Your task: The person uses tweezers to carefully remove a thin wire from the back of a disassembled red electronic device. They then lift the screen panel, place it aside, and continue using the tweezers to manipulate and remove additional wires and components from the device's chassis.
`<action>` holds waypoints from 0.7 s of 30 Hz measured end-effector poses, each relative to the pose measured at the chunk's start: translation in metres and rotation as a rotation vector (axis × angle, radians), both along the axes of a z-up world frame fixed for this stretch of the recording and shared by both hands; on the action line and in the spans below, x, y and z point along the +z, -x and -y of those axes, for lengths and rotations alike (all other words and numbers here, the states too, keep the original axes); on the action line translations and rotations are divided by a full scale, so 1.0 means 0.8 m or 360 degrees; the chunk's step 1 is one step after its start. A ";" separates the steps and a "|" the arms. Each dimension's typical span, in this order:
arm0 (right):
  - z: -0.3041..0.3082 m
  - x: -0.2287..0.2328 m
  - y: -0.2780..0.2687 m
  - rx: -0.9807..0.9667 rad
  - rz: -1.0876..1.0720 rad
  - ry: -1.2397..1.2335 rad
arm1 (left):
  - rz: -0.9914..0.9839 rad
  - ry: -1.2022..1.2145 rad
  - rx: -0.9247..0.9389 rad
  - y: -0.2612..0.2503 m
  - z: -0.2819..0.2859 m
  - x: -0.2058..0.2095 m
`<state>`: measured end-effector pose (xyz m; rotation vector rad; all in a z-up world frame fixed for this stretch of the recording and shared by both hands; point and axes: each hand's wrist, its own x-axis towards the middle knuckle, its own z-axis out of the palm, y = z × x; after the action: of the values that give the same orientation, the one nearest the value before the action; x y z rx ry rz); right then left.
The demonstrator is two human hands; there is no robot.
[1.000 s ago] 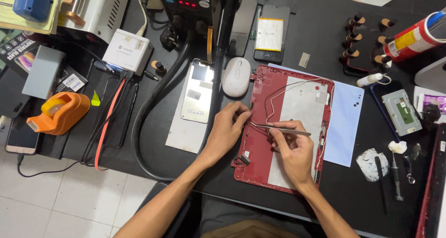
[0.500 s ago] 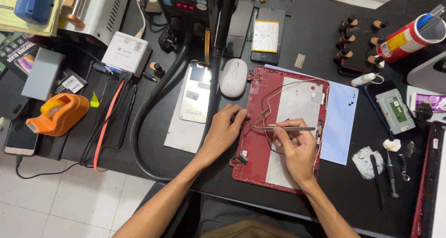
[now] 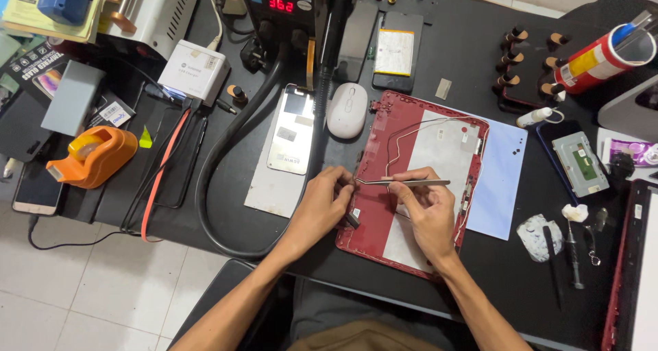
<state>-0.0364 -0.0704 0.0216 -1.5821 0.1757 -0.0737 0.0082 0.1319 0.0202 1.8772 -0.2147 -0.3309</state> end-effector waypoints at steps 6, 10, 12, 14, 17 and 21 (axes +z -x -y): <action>0.007 0.005 0.011 -0.0087 0.0111 0.0203 | 0.0325 0.0030 0.0090 0.017 -0.001 0.007; 0.011 0.006 0.014 -0.0326 0.0480 0.0254 | 0.0171 0.0095 0.0322 0.026 -0.015 0.034; 0.008 0.012 0.012 -0.0401 0.0586 0.0267 | 0.0472 0.0255 0.0572 0.022 -0.027 0.047; -0.002 0.024 -0.002 -0.0203 0.0770 0.0346 | 0.0667 0.0290 0.0805 0.015 -0.048 0.055; -0.039 0.056 -0.029 0.0247 0.0661 0.0456 | 0.0727 0.0202 0.1136 -0.003 -0.086 0.059; -0.113 0.104 -0.076 0.0736 0.0362 0.0955 | 0.0735 0.0308 0.1432 -0.021 -0.123 0.050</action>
<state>0.0247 0.0203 0.1045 -2.1563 -0.4299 0.0620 0.0253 0.2302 0.0600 1.6475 0.2885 0.7132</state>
